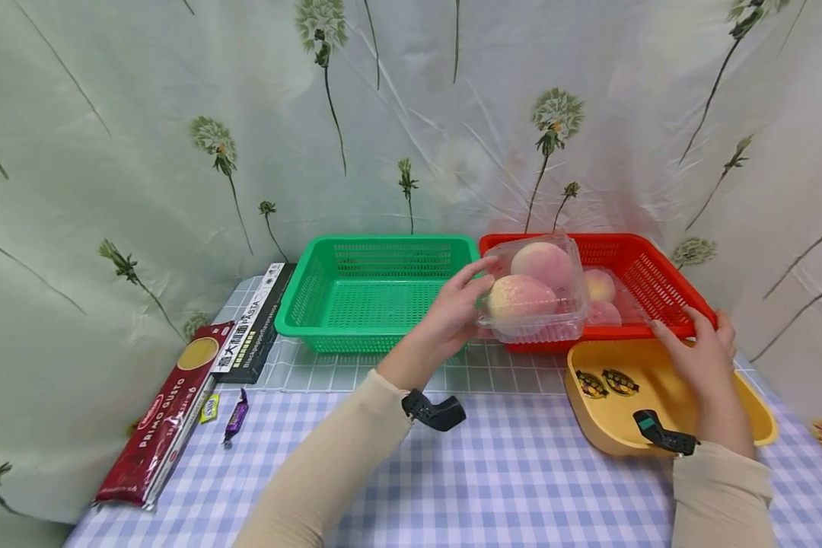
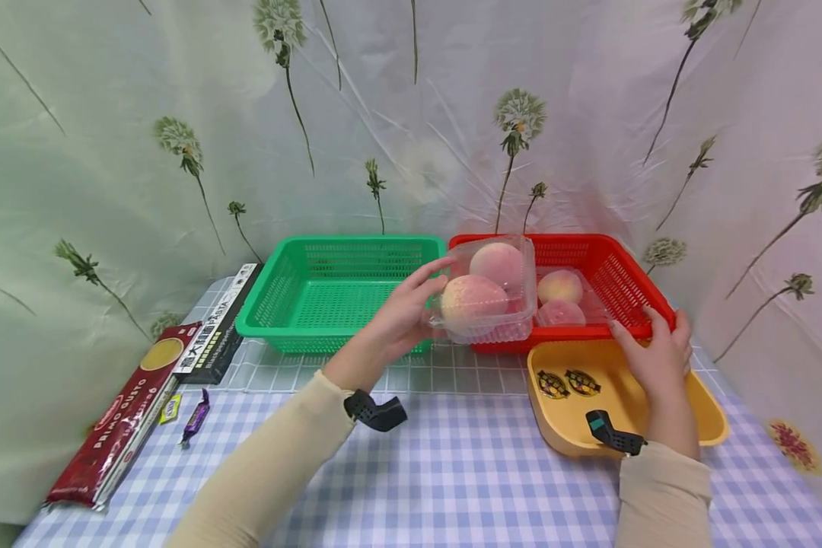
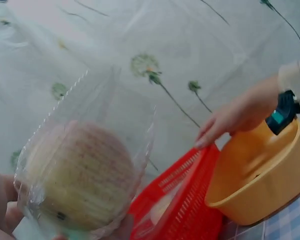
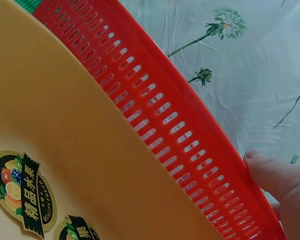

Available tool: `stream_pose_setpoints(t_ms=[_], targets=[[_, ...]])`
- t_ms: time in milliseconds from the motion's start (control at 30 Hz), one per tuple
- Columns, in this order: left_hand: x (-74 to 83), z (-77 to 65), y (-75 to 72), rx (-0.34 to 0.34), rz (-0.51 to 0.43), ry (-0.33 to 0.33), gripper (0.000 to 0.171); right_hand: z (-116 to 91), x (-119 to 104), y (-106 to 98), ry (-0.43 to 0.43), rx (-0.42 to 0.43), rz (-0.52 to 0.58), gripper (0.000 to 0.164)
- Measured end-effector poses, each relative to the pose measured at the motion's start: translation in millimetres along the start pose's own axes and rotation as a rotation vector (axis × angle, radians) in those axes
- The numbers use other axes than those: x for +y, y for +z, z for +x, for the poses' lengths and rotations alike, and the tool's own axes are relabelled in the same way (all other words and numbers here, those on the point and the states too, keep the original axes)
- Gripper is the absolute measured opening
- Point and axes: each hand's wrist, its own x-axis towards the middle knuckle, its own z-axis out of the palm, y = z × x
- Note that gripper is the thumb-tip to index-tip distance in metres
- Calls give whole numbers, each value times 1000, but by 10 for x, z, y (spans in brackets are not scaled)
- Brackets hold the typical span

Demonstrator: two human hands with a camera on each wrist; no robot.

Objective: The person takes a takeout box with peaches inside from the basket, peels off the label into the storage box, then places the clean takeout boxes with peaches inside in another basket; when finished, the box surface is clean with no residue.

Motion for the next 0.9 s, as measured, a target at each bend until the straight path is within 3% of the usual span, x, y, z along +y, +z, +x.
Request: stream_pose_setpoints(t_ms=[133, 333, 600, 767, 900], targets=[[-4, 186, 186, 64, 22, 39, 35, -14, 4, -17, 4, -15, 30, 84], [-72, 427, 349, 170, 82, 86, 37, -14, 6, -12, 3, -20, 49, 84], [-131, 600, 562, 285, 362, 180, 38, -9, -11, -12, 6, -14, 39, 81], [-168, 675, 689, 299, 539, 138, 36, -11, -6, -28, 12, -17, 46, 82], [-220, 706, 749, 313, 613, 68, 39, -13, -3, -18, 9, -21, 46, 81]])
